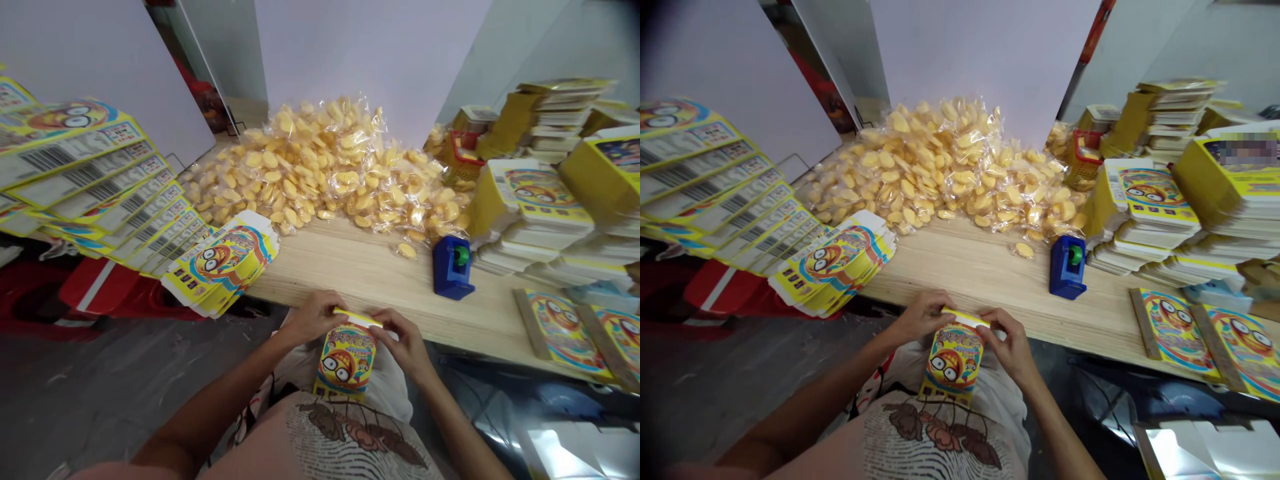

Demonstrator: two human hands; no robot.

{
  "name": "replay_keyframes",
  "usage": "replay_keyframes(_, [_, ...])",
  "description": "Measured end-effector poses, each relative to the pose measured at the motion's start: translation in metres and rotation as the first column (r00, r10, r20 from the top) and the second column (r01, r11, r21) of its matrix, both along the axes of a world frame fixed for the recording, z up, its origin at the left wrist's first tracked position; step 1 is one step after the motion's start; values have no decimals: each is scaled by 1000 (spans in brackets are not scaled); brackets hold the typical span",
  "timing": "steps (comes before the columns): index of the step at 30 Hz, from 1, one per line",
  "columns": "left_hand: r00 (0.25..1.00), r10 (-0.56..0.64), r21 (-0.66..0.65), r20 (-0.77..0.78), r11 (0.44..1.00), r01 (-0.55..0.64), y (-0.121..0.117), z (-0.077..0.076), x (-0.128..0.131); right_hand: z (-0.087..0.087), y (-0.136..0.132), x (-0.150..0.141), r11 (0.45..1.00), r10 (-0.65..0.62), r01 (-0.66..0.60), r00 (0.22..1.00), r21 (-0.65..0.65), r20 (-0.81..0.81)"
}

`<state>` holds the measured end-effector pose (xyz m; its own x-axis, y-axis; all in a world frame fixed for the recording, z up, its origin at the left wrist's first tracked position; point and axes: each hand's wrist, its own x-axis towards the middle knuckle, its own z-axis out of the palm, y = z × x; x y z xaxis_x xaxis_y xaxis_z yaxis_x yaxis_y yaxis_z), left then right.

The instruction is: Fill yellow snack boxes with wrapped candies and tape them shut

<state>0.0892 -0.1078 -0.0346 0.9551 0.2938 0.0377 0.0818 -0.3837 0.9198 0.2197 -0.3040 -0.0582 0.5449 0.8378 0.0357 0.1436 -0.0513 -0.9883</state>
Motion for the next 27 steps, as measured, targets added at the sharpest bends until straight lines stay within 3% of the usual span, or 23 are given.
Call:
replay_keyframes(6, [999, 6, -179, -41, 984, -13, 9, 3, 9, 11, 12, 2, 990, -109, 114, 991, -82, 73])
replay_keyframes(14, [995, -93, -132, 18, 987, 95, 3, -3, -5, 7, -3, -11, 999, -35, 28, 988, 45, 151])
replay_keyframes(19, [997, -15, -47, 77, 999, 18, -7, -15, -10, 2, -6, -23, 995, -90, 80, 984, 67, 154])
replay_keyframes(22, [997, 60, -113, 56, 992, -53, -6, -24, -10, 1, -10, -13, 992, -113, 103, 980, 66, 165])
replay_keyframes(24, [992, 124, -234, 30, 966, -113, -5, -32, -7, -1, -18, 10, 944, -327, 312, 923, 104, 202])
replay_keyframes(25, [989, 145, -291, 21, 947, -132, -6, -35, -5, -1, -24, 27, 874, -485, 465, 846, 138, 222])
replay_keyframes(27, [986, 165, -381, 18, 913, -146, -12, -38, -1, -1, -37, 68, 657, -752, 725, 611, 208, 245])
